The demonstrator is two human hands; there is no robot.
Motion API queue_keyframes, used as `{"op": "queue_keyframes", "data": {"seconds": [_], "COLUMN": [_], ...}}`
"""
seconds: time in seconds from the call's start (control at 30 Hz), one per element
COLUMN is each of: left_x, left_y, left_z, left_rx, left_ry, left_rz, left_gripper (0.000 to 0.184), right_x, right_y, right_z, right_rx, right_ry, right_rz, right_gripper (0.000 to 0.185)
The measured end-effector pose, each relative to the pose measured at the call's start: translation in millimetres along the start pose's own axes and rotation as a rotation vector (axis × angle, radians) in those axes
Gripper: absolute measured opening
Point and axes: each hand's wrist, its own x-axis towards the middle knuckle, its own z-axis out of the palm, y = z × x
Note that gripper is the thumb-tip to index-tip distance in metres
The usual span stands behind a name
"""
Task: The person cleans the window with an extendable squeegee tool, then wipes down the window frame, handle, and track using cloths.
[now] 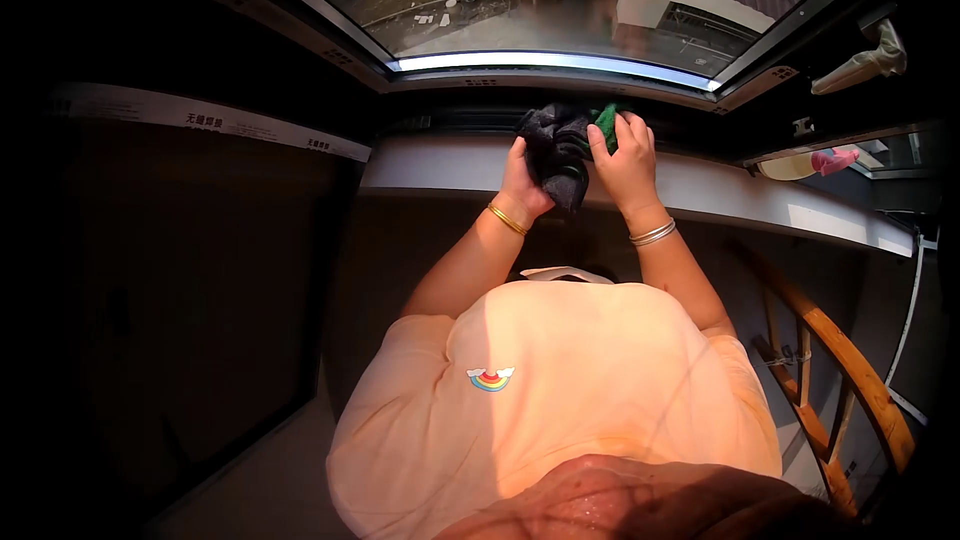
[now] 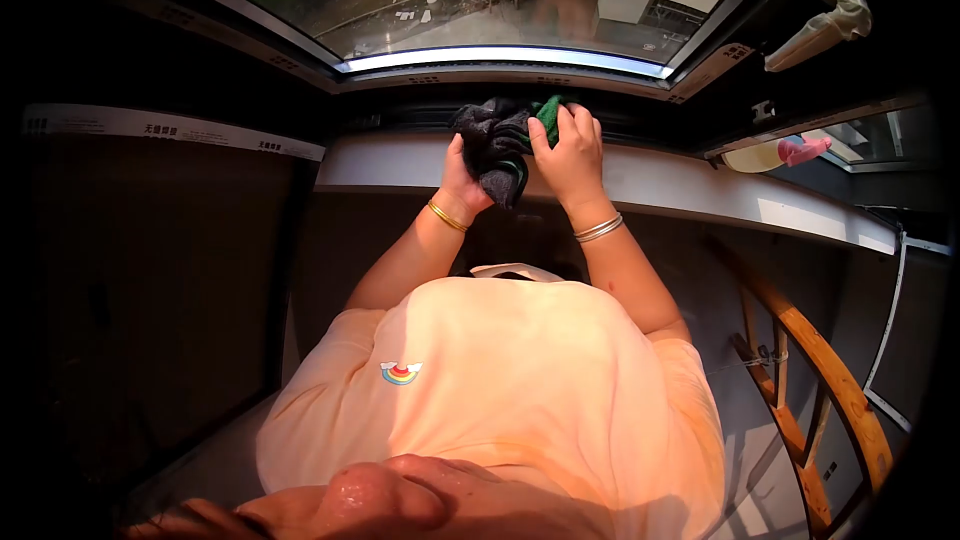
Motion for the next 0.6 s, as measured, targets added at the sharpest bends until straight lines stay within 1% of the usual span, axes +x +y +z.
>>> {"op": "queue_keyframes", "data": {"seconds": [0.03, 0.07, 0.13, 0.2, 0.23, 0.27, 0.3, 0.33, 0.37, 0.4, 0.47, 0.53, 0.57, 0.6], "left_x": [-10, -22, -38, -60, -64, -61, -64, -76, -88, -92, -97, -97, -99, -103], "left_y": [21, 36, 76, 104, 119, 138, 155, 162, 163, 167, 180, 182, 178, 176], "left_z": [-6, -12, -19, -13, -22, -47, -58, -36, -12, -18, -35, -45, -51, -53], "left_rx": [-0.065, -0.020, -0.119, -0.065, -0.046, -0.197, -0.176, -0.153, -0.311, -0.306, -0.286, -0.291, -0.138, 0.016], "left_ry": [-0.052, 0.012, -0.100, -0.046, -0.039, -0.377, -0.285, -0.190, 0.088, 0.080, -0.090, -0.497, -0.317, -0.141], "left_rz": [0.017, 0.104, 0.141, 0.233, 0.292, 0.184, 0.191, 0.195, 0.152, 0.138, 0.173, 0.065, 0.181, 0.296], "left_gripper": [0.059, 0.056, 0.046, 0.042, 0.041, 0.041, 0.041, 0.041, 0.043, 0.043, 0.045, 0.049, 0.054, 0.060], "right_x": [2, 4, 11, 18, 21, 24, 27, 29, 30, 33, 39, 43, 46, 48], "right_y": [-15, -32, -69, -104, -120, -134, -147, -158, -169, -177, -186, -179, -167, -156], "right_z": [17, 33, 65, 93, 106, 120, 132, 141, 149, 155, 160, 165, 162, 150], "right_rx": [-0.022, -0.041, -0.107, -0.140, -0.144, -0.148, -0.141, -0.135, -0.128, -0.119, -0.094, -0.013, 0.129, 0.394], "right_ry": [-0.011, -0.035, -0.065, -0.161, -0.170, -0.196, -0.221, -0.248, -0.257, -0.264, -0.250, -0.237, -0.227, -0.371], "right_rz": [-0.043, -0.070, -0.133, -0.144, -0.167, -0.165, -0.166, -0.161, -0.178, -0.197, -0.188, -0.224, -0.220, -0.031], "right_gripper": [0.043, 0.045, 0.043, 0.039, 0.037, 0.037, 0.036, 0.036, 0.035, 0.035, 0.035, 0.033, 0.031, 0.025]}}
